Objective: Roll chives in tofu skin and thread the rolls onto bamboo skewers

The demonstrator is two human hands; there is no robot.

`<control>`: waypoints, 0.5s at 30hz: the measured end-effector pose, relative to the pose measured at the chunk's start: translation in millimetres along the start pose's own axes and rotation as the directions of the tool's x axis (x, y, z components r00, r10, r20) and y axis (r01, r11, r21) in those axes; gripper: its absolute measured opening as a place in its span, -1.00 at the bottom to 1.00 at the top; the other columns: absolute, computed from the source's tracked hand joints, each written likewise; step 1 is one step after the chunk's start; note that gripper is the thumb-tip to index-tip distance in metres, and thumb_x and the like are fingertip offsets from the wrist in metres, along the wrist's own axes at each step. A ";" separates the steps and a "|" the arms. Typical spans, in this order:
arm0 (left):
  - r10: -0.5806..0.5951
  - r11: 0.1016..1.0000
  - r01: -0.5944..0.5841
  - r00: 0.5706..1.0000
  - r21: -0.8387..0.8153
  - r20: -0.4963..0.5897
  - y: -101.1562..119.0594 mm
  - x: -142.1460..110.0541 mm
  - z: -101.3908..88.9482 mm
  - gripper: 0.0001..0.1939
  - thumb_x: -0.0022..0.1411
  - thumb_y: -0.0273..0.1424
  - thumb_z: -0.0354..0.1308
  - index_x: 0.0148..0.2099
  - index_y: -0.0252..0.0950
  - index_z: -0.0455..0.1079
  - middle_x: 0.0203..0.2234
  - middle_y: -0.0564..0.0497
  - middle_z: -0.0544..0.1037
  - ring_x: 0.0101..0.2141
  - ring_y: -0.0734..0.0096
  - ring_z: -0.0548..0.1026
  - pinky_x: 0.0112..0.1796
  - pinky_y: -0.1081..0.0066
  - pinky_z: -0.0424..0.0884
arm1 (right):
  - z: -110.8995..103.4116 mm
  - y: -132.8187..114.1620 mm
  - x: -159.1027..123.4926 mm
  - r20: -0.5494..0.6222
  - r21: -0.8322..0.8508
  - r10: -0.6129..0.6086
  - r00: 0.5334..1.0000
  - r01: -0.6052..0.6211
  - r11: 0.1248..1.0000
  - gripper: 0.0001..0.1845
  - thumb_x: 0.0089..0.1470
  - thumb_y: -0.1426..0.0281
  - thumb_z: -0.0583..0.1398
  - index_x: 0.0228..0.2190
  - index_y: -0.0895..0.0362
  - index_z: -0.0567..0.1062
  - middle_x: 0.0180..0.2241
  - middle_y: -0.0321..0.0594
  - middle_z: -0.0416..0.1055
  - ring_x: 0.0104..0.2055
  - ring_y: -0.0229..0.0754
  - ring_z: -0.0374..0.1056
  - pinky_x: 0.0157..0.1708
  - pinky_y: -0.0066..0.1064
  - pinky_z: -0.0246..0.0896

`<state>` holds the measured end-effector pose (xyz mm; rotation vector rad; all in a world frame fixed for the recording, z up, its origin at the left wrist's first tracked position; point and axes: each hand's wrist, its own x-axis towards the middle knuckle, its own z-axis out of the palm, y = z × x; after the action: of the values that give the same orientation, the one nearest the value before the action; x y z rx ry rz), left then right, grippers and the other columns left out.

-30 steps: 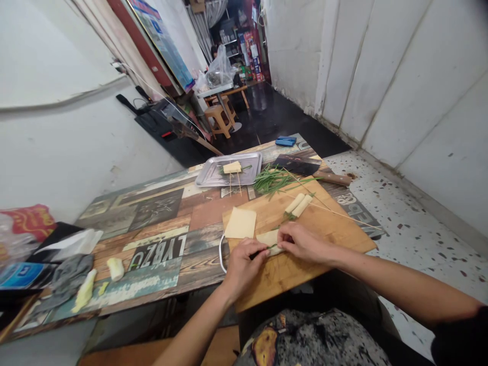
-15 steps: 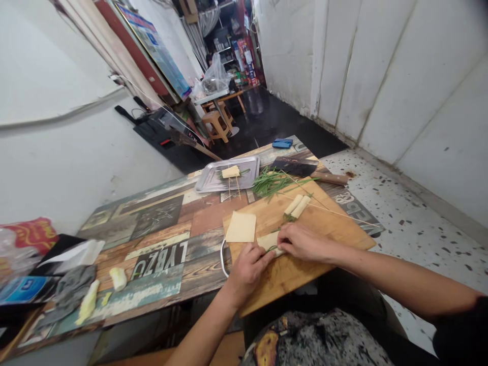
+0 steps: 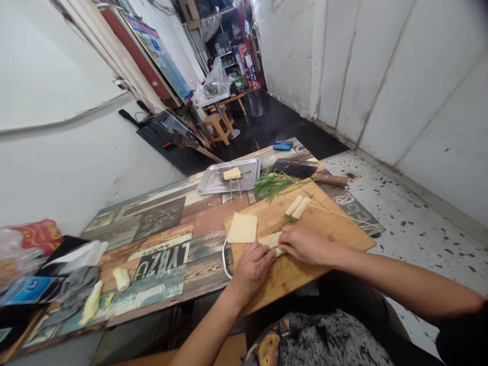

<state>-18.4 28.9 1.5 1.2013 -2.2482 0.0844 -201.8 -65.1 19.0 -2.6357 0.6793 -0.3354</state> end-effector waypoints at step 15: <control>-0.129 0.988 0.128 0.991 0.084 0.015 4.2 -0.3 -4.1 -0.90 0.29 -0.45 0.13 -0.18 -0.24 0.48 -0.36 0.05 0.57 -0.29 0.39 0.40 -0.26 0.29 0.09 | 27.9 -5.6 -14.6 -0.239 -0.416 -0.423 0.874 0.302 0.858 -0.68 0.27 0.53 -0.03 -0.41 0.25 0.46 -0.43 -0.16 0.30 -0.31 -0.14 0.11 -0.23 -0.31 0.02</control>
<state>-19.7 32.9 5.6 1.3941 -2.1972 0.1166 -202.9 -44.4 -5.3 -3.1098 0.3424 -0.8439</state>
